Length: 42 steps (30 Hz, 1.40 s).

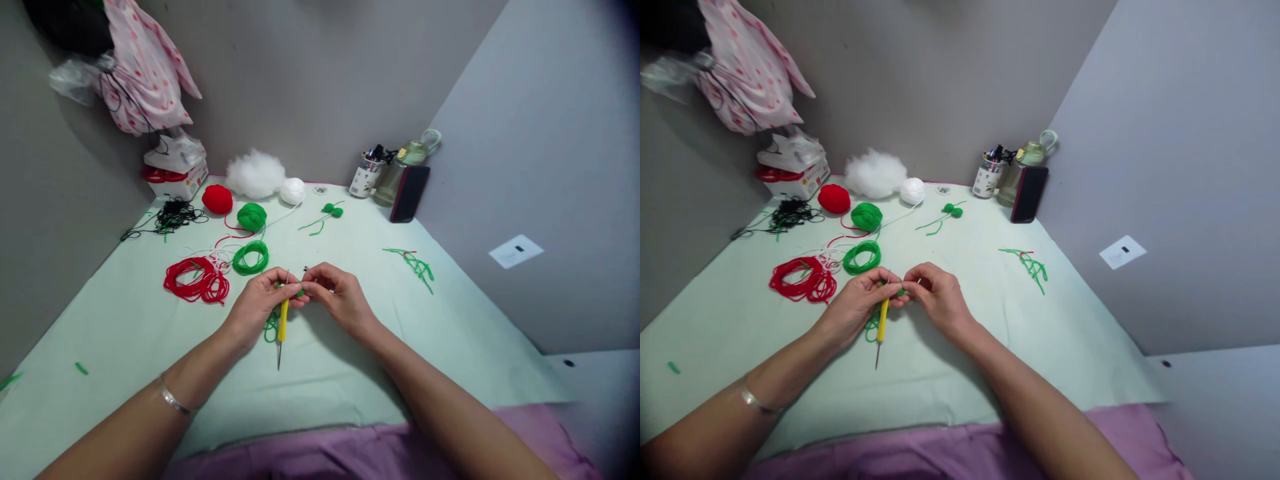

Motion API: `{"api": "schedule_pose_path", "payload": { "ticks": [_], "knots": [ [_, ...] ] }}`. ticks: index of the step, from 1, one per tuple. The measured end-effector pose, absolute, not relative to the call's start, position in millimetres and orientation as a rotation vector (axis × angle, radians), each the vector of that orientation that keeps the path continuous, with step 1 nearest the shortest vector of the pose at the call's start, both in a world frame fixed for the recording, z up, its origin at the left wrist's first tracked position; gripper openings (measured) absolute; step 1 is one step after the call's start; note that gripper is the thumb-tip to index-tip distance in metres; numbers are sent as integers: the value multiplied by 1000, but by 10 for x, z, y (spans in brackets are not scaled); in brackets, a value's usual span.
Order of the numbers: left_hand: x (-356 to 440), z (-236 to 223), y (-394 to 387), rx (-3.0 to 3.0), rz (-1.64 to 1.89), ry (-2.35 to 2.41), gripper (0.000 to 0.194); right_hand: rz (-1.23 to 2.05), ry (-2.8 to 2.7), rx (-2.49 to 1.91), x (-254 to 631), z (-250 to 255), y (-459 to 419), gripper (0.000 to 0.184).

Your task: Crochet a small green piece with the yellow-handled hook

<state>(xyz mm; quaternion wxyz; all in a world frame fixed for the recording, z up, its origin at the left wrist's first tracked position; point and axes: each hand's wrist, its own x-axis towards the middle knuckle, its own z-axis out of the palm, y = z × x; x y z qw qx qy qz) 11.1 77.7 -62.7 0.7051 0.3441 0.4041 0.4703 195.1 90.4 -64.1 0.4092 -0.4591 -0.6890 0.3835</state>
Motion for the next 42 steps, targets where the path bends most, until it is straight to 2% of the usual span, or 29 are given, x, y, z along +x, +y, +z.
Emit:
{"api": "schedule_pose_path", "payload": {
  "ticks": [5, 11, 16, 19, 26, 32, 42],
  "knots": [
    [98, -604, 777, 726, 1046, 884, 47, 1029, -1735, -1112, 1926, -588, 867, 8],
    [100, -605, 779, 698, 1030, 866, 44, 764, -1888, -1050, 1942, -581, 846, 11],
    [101, -617, 788, 692, 1017, 855, 44, 708, -1916, -1052, 1969, -609, 849, 14],
    [100, -621, 786, 699, 1021, 858, 42, 678, -1937, -1046, 1978, -627, 848, 9],
    [123, -599, 773, 728, 1030, 871, 40, 425, -2052, -993, 1969, -668, 834, 12],
    [133, -586, 771, 717, 1048, 861, 43, 465, -2087, -1031, 1983, -619, 824, 18],
    [130, -599, 763, 728, 1019, 855, 37, 597, -2008, -1107, 1970, -605, 832, 16]
  ]
}}
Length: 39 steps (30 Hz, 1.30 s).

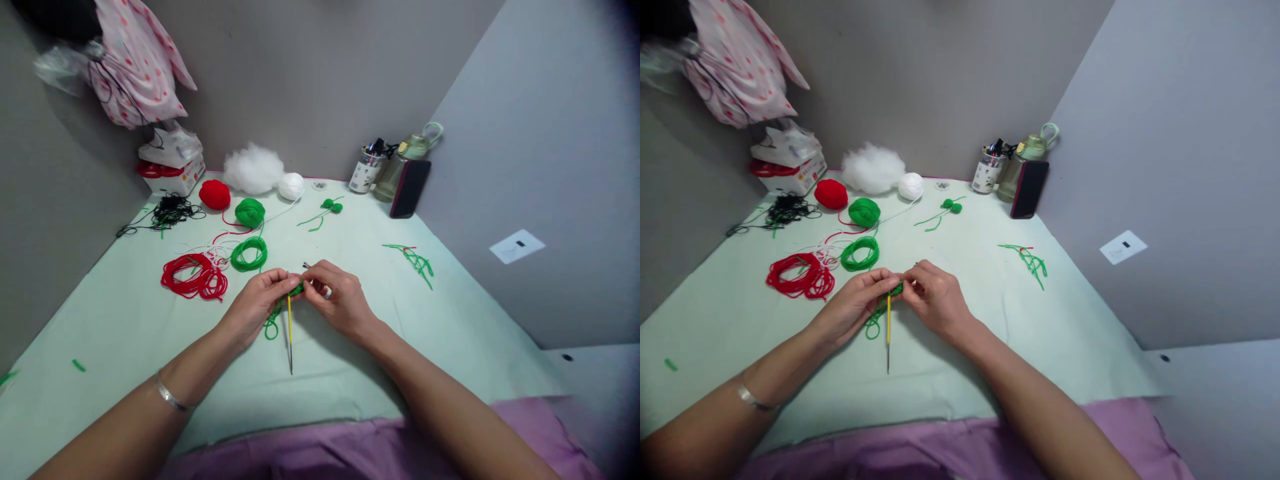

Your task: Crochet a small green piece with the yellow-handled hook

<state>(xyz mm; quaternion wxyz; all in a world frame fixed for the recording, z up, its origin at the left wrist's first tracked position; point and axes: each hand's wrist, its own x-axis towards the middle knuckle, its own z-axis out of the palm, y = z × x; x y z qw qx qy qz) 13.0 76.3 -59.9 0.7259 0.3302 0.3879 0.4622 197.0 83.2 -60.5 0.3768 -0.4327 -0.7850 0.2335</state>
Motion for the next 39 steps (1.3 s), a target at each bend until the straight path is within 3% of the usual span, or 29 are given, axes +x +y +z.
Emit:
{"api": "schedule_pose_path", "payload": {
  "ticks": [10, 15, 25, 39],
  "knots": [
    [114, -653, 770, 735, 1027, 860, 35, 720, -1994, -1116, 2009, -589, 856, 17],
    [114, -647, 769, 746, 1030, 865, 35, 721, -1985, -1038, 2005, -627, 858, 9],
    [118, -661, 759, 782, 1014, 863, 35, 776, -1791, -1138, 1992, -627, 877, 14],
    [117, -618, 740, 794, 993, 909, 22, 942, -1730, -1154, 1981, -590, 878, 10]
  ]
}}
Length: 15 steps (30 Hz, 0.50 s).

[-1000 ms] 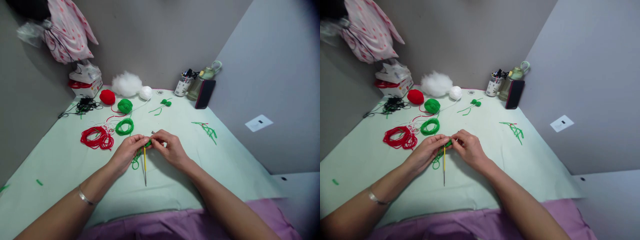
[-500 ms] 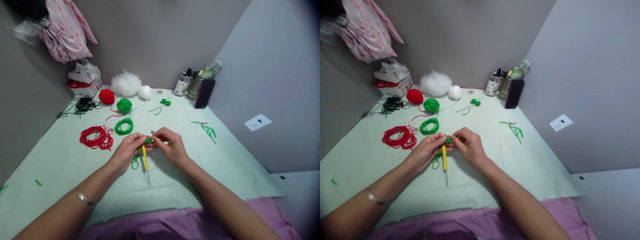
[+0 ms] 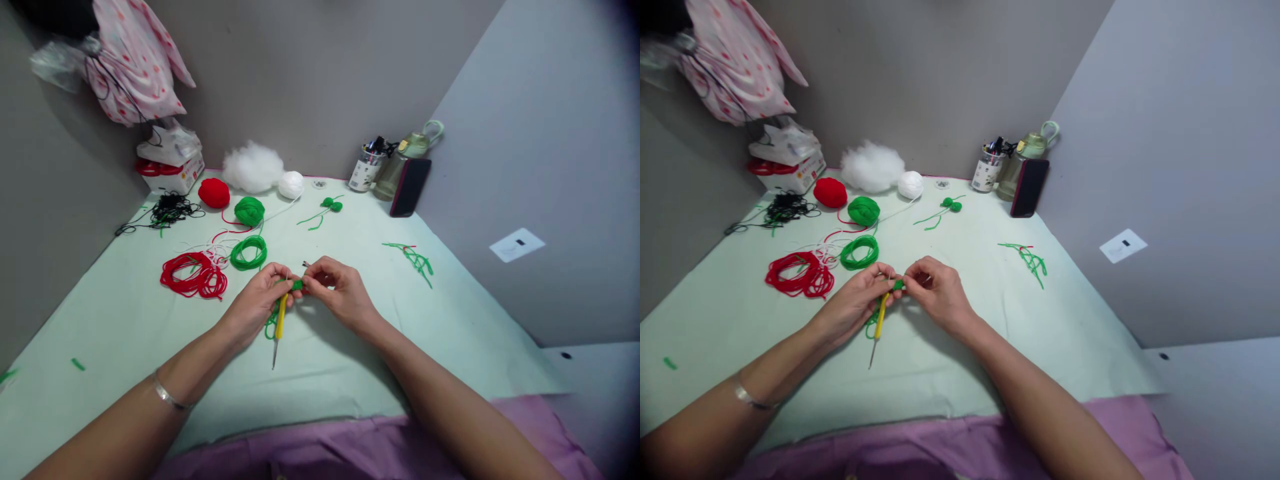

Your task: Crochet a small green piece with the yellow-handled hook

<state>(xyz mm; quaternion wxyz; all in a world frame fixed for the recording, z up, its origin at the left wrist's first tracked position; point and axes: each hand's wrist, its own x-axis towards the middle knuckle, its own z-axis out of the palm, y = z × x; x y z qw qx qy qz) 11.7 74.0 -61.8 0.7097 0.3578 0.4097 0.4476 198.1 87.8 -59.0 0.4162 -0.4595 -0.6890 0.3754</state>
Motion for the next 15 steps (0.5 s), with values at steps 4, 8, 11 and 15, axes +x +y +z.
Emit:
{"api": "schedule_pose_path", "payload": {
  "ticks": [4, 8, 11, 15],
  "knots": [
    [118, -618, 754, 767, 1019, 902, 17, 997, -1731, -1156, 1975, -587, 870, 9],
    [106, -621, 755, 748, 1030, 892, 14, 1051, -1723, -1170, 1976, -600, 867, 8],
    [101, -616, 753, 736, 1040, 885, 11, 1078, -1713, -1177, 1977, -602, 865, 8],
    [109, -604, 752, 724, 1048, 882, 6, 1083, -1703, -1184, 1973, -589, 859, 9]
  ]
}}
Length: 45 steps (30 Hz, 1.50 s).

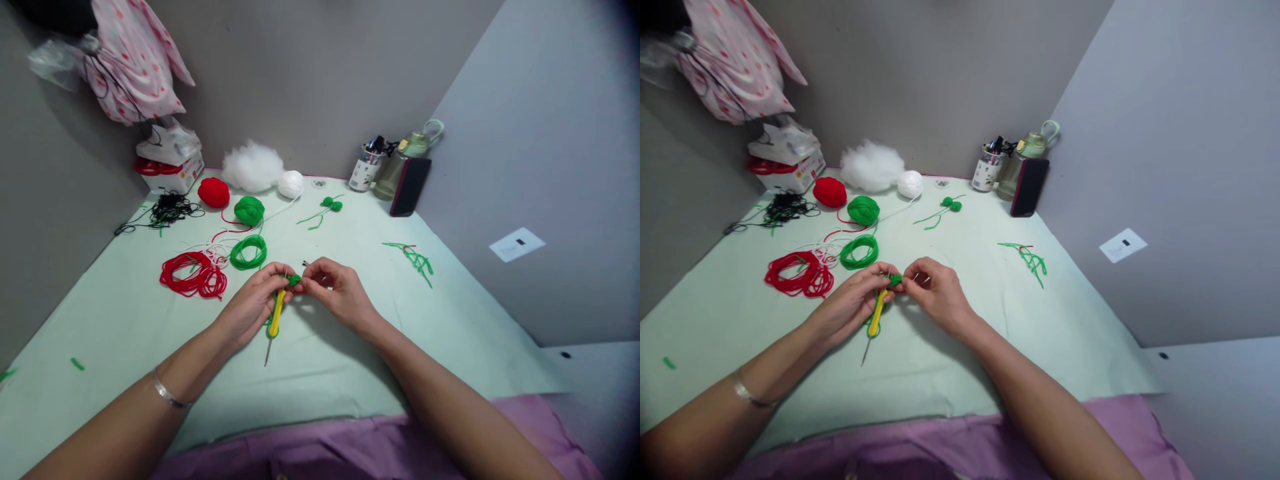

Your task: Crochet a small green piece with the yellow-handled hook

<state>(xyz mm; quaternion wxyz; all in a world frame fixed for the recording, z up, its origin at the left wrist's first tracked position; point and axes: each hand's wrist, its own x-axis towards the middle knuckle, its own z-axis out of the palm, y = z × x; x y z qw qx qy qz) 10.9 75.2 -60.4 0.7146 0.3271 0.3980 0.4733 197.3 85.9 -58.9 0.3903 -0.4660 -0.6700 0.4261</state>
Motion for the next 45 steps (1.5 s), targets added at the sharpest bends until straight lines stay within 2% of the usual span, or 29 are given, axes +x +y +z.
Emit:
{"api": "schedule_pose_path", "payload": {
  "ticks": [8, 19, 28, 32, 35, 38, 42, 45],
  "knots": [
    [130, -577, 743, 715, 1042, 886, 10, 1053, -1719, -1219, 1971, -589, 860, 9],
    [90, -633, 766, 722, 1027, 918, 37, 903, -1799, -1242, 1940, -569, 853, 8],
    [55, -611, 782, 705, 1066, 929, 37, 688, -1840, -1315, 2161, -517, 995, 13],
    [8, -633, 810, 682, 1061, 929, 40, 681, -2066, -1241, 2188, -560, 1029, 7],
    [0, -646, 827, 660, 1087, 925, 39, 604, -2316, -1182, 2118, -611, 1009, 24],
    [12, -645, 830, 633, 1137, 923, 33, 554, -2476, -1181, 2046, -639, 973, 7],
    [-3, -639, 846, 587, 1218, 946, 27, 533, -2495, -1294, 2061, -614, 932, 24],
    [-44, -640, 869, 549, 1280, 977, 26, 556, -2423, -1400, 2127, -557, 924, 29]
  ]
}}
